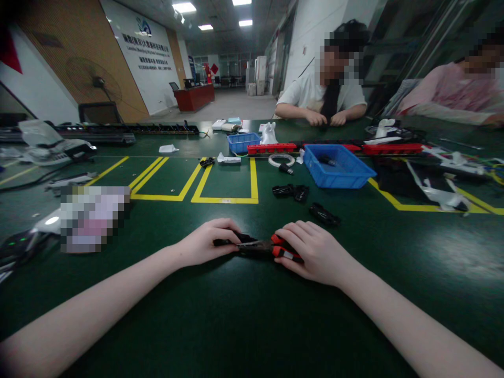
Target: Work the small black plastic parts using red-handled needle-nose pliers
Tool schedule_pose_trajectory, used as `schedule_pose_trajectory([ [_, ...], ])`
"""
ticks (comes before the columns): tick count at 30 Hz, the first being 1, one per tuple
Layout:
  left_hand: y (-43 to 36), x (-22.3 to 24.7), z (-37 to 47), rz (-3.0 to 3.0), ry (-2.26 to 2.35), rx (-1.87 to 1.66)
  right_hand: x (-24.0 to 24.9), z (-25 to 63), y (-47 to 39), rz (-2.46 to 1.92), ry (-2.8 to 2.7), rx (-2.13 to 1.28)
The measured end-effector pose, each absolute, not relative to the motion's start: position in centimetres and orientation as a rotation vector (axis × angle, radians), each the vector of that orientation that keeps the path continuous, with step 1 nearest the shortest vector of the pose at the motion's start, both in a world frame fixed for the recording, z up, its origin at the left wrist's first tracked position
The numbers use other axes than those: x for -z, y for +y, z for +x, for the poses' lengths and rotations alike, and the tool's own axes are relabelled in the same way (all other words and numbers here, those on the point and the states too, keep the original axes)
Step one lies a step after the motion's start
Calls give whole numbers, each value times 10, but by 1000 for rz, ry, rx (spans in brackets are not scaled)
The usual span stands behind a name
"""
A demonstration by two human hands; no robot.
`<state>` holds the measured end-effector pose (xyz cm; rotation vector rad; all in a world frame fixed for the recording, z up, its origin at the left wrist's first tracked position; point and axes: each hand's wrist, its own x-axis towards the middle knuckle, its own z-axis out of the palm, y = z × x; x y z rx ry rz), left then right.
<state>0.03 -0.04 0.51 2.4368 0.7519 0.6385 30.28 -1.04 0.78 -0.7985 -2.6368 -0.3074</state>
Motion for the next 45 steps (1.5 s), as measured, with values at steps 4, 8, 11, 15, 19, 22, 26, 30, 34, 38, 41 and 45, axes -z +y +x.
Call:
schedule_pose_trajectory([
  [4, 0, -3, 1, 2465, 753, -645, -8, 302, -10, -795, -2650, 267],
  [8, -1, -3, 2, 2460, 769, -654, -10, 301, -10, -824, -2657, 198],
  [11, -3, -4, 3, 2427, 813, -653, -11, 302, -10, -850, -2667, 160],
  [15, -4, -5, 4, 2415, 855, -639, -10, 303, -9, -874, -2684, 113],
  [19, -4, -7, 4, 2473, 874, -621, -8, 304, -8, -885, -2680, 87],
  [22, -5, -7, 5, 2534, 872, -618, -8, 304, -7, -886, -2676, 80],
  [26, -5, -7, 5, 2590, 870, -591, -6, 305, -7, -889, -2667, 73],
  [30, -4, -6, 5, 2616, 844, -584, -3, 307, -6, -883, -2657, 118],
  [34, -4, -6, 5, 2607, 809, -612, -1, 308, -6, -863, -2650, 180],
  [38, -5, -7, 4, 2591, 800, -615, -2, 307, -6, -848, -2642, 195],
  [41, -5, -7, 4, 2560, 794, -618, -5, 305, -7, -853, -2644, 182],
  [45, -3, -6, 4, 2504, 771, -652, -8, 303, -9, -861, -2638, 164],
])
